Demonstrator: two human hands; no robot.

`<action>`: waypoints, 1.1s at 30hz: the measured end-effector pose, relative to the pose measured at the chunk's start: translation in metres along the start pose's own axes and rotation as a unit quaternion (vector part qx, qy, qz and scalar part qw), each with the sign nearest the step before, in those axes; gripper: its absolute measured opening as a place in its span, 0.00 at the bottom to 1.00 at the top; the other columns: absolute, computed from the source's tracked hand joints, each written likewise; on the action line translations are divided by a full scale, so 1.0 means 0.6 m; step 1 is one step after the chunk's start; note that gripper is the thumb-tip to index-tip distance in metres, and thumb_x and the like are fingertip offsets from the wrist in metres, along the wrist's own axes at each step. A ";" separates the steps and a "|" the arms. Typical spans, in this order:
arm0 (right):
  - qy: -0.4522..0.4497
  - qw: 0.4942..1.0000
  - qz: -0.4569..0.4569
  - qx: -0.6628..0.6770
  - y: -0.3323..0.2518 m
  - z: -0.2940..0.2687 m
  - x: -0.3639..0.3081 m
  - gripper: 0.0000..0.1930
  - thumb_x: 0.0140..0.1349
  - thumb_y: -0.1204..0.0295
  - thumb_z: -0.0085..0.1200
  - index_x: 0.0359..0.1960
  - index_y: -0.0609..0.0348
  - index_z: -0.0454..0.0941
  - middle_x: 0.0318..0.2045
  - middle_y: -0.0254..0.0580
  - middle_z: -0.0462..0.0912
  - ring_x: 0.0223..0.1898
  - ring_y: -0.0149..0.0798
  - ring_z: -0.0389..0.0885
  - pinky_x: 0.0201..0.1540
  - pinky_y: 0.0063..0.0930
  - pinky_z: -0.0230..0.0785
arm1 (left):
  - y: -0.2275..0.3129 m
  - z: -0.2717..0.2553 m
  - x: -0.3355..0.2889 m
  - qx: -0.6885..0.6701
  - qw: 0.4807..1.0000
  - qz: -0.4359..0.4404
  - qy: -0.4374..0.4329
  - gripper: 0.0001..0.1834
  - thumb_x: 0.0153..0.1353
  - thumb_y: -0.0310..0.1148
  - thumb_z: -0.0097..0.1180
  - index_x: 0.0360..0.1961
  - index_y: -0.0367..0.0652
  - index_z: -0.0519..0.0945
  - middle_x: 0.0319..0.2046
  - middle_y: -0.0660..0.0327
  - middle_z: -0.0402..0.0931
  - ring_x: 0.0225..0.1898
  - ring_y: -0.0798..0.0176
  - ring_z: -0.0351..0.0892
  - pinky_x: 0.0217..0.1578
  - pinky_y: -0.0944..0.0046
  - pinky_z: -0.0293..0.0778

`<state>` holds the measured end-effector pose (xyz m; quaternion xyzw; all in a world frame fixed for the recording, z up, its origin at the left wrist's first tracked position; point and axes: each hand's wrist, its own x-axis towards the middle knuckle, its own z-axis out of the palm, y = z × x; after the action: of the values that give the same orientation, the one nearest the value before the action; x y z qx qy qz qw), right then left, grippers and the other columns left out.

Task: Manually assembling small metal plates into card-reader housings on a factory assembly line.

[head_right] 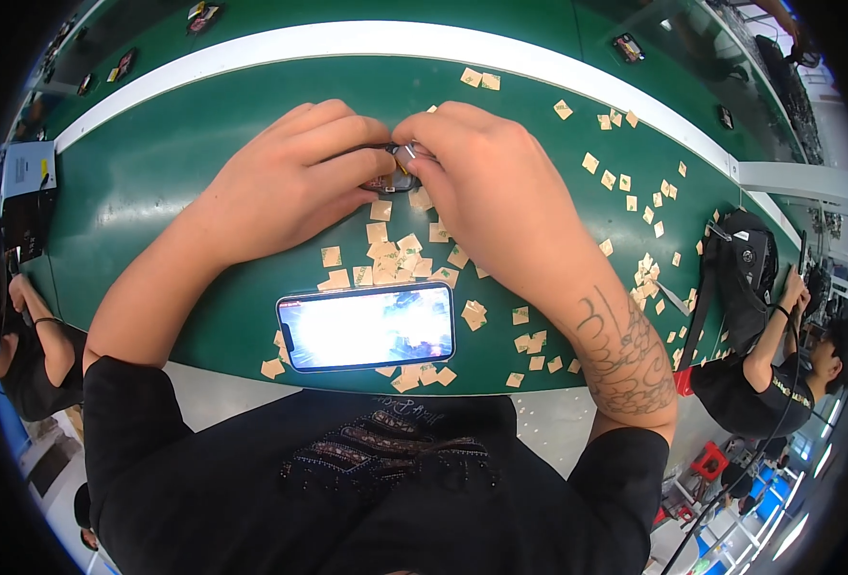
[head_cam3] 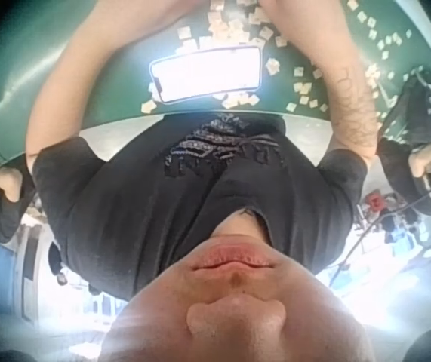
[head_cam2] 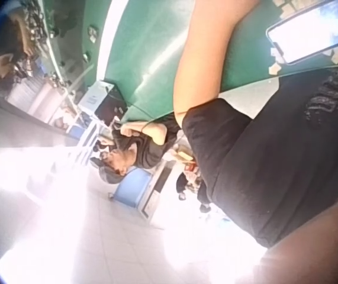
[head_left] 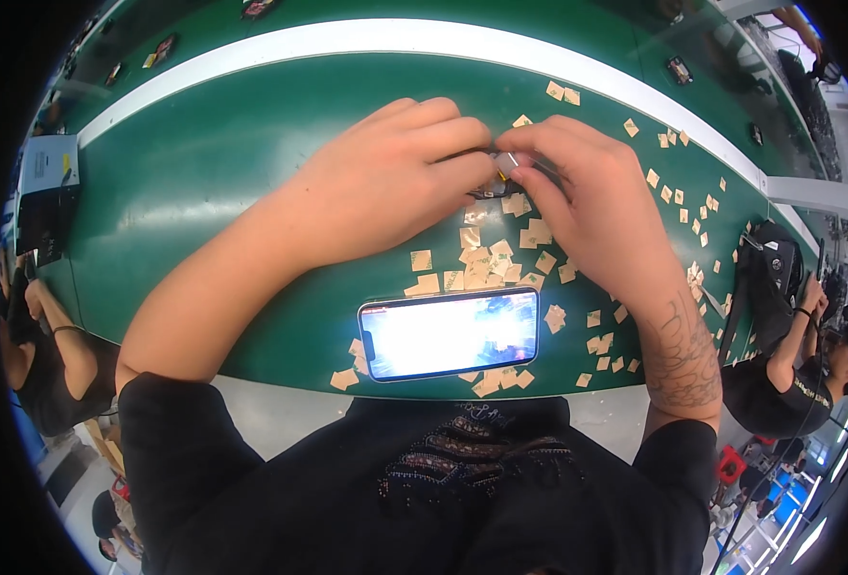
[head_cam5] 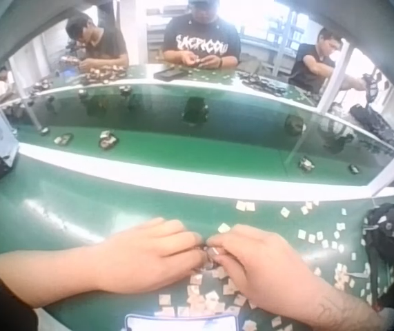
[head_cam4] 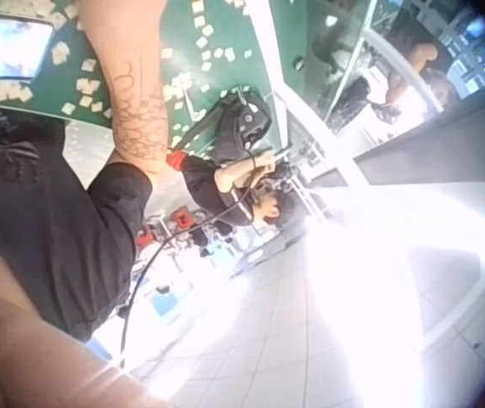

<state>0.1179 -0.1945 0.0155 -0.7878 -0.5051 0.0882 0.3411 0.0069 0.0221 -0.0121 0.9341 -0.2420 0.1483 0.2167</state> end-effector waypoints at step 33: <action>0.049 0.998 0.039 -0.025 -0.010 0.031 -0.014 0.07 0.61 0.80 0.67 0.41 0.62 0.89 0.32 0.48 0.86 0.35 0.53 0.88 0.40 0.43 0.79 | 0.017 0.001 0.002 -0.066 0.995 -0.065 0.033 0.25 0.53 0.24 0.74 0.52 0.42 0.78 0.42 0.55 0.80 0.48 0.45 0.80 0.50 0.50 0.77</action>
<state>0.1006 -0.1918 0.0035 -0.8184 -0.4590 0.0500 0.3422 0.0028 0.0136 -0.0089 0.9259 -0.1828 0.1487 0.2952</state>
